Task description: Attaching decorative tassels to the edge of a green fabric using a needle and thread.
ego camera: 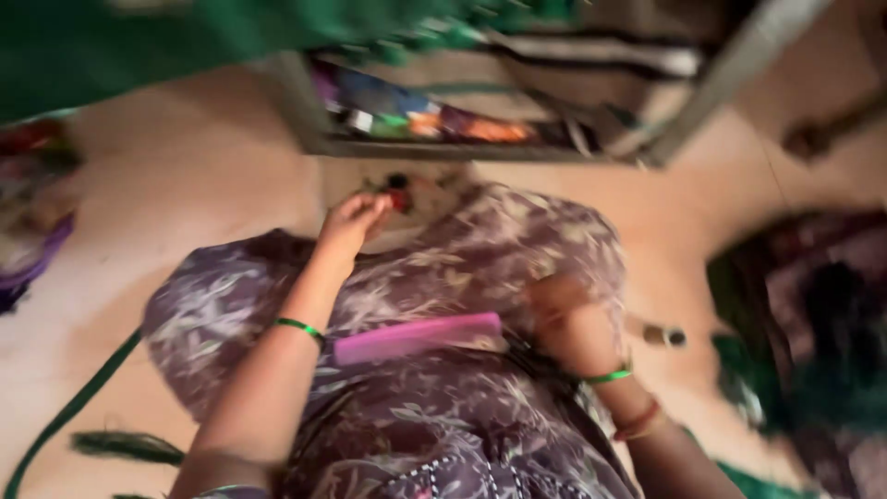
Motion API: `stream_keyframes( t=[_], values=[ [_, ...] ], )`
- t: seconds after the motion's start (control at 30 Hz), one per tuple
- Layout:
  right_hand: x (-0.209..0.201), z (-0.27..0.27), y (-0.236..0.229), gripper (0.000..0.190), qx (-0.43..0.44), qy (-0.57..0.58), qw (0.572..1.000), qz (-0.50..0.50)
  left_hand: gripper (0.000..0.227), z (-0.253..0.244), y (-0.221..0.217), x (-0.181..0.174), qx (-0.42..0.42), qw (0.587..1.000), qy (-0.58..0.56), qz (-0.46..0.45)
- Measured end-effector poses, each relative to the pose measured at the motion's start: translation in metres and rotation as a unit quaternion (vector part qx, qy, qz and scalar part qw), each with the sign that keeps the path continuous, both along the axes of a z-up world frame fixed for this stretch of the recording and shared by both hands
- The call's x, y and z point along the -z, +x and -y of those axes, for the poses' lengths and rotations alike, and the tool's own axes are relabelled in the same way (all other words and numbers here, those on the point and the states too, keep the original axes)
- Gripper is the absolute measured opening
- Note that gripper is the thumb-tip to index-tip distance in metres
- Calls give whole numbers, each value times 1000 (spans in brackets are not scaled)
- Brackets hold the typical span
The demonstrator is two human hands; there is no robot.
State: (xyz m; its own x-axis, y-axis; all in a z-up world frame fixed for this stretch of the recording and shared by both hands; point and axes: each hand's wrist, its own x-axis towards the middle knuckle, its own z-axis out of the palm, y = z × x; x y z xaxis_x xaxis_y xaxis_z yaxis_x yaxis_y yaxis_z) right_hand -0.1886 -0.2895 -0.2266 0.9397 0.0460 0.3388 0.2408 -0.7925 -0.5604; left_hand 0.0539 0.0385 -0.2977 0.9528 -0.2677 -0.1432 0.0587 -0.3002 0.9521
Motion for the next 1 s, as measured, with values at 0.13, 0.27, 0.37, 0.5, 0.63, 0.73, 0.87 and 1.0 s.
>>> stream_keyframes(
  t=[0.13, 0.27, 0.37, 0.5, 0.63, 0.73, 0.87, 1.0],
  values=[
    [-7, -93, 46, 18, -230, -56, 971, 11, 29, 5, 15, -138, -70, 944, -318, -60],
    [-15, -137, 74, 24, -306, -98, 942, -93, 42, 33, 28, -227, 12, 938, -343, 58],
    [-23, -136, 84, 30, -338, -61, 931, -128, 45, 59, 37, -243, 60, 952, -297, 34],
    [-58, -97, 97, 14, -324, -102, 940, -26, 42, 71, 40, -249, 97, 956, -273, -43],
    [-214, -62, 117, 33, -257, -266, 908, 196, 34, 58, 18, -286, 140, 972, -173, -72],
    [-262, -58, 126, 40, -154, -377, 859, 311, 32, 63, 13, -282, 144, 979, -141, -2],
    [-267, -53, 131, 37, -184, -470, 780, 369, 26, 61, 12, -279, 114, 970, -212, -35],
    [-262, -41, 132, 32, -154, -462, 773, 406, 31, 62, 6, -284, 94, 976, -192, -48]
  ],
)
